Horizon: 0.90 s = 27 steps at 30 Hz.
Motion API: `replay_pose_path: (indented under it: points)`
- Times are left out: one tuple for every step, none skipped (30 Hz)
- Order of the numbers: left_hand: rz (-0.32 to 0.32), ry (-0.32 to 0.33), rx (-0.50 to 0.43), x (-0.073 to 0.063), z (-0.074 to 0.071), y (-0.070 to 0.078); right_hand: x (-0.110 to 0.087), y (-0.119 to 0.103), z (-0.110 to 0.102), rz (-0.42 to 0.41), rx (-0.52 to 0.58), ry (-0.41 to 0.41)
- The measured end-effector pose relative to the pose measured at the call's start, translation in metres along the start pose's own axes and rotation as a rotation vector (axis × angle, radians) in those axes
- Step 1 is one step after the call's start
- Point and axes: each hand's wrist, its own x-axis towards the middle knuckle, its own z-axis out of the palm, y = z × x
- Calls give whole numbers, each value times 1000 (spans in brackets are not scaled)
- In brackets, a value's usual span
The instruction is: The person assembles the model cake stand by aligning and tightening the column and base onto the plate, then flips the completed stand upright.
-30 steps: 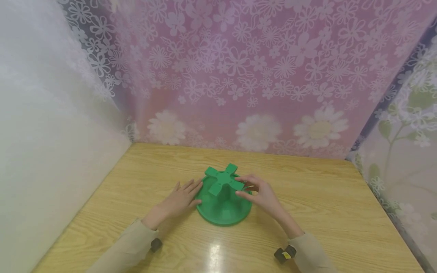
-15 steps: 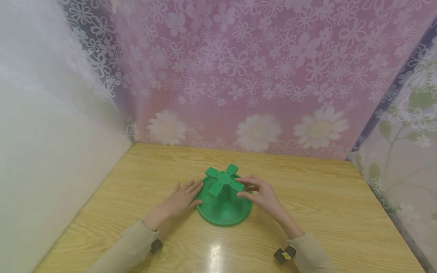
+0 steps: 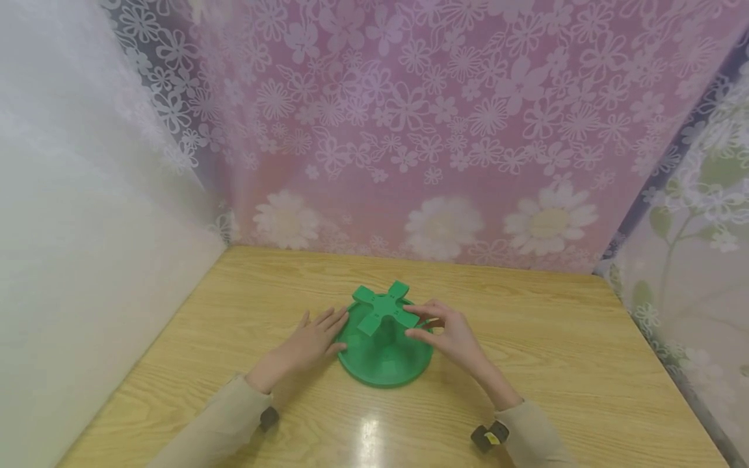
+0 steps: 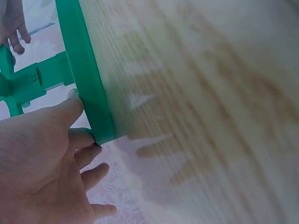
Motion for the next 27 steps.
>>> replay_pose_path:
  points:
    - [0,-1,3,1,0,0,0,0,-1,0,-3,-4]
    - [-1,-2,4,1,0,0,0,0,-2,-2,-5,-8]
    - [-3,-4,4,2,0,0,-1,0,-3,-1,-5,-13]
    - [-4,-5,4,2,0,0,-1,1,-3,-3,-9,-15]
    - [-6,-8,7,3,0,0,-2,1,-4,-3,-14,-19]
    - [-7,-9,7,3,0,0,-2,1,-5,-2,-23,-23]
    - [-9,-10,6,3,0,0,-3,0,-6,-1,-27,-27]
    - [-11,-12,2,3,-1,0,-3,0,-7,2,-32,-30]
    - [-11,-13,3,4,-1,0,-4,0,-8,9,-33,-30]
    - [-12,-17,2,4,-1,0,-4,-1,-9,19,-31,-31]
    - [-13,-20,-3,4,-2,0,-5,-1,-9,29,-22,-31]
    - [-14,-21,-13,4,-2,0,-5,-2,-11,42,-14,-29]
    - [-15,-24,-23,5,-3,0,-6,-2,-12,55,0,-27]
    - [-16,-28,-33,5,-4,0,-6,-2,-13,65,11,-23]
    - [-17,-30,-40,6,-5,0,-6,-2,-14,76,22,-18]
    - [-19,-32,-48,6,-5,-1,-6,-2,-15,89,31,-14]
    - [-21,-33,-57,7,-5,-1,-6,-1,-16,102,39,-9]
    - [-20,-35,-68,8,-6,-2,-6,-1,-18,118,46,-4]
    - [-20,-38,-79,8,-7,-2,-6,-1,-18,136,60,0]
    - [-17,-37,-92,9,-7,-3,-6,0,-19,152,69,3]
    - [-12,-35,-110,10,-7,-4,-7,0,-20,168,79,5]
    - [-6,-34,-135,10,-8,-5,-7,0,-20,184,90,6]
    - [3,-31,-164,11,-8,-6,-7,1,-21,200,102,6]
    - [14,-26,-192,12,-9,-7,-8,1,-21,214,112,5]
    - [23,-20,-222,12,-9,-9,-8,2,-21,230,124,3]
    - [32,-12,-255,14,-8,-10,-8,3,-21,242,134,-1]
    - [43,0,-298,15,-7,-12,-9,4,-22,259,148,-4]
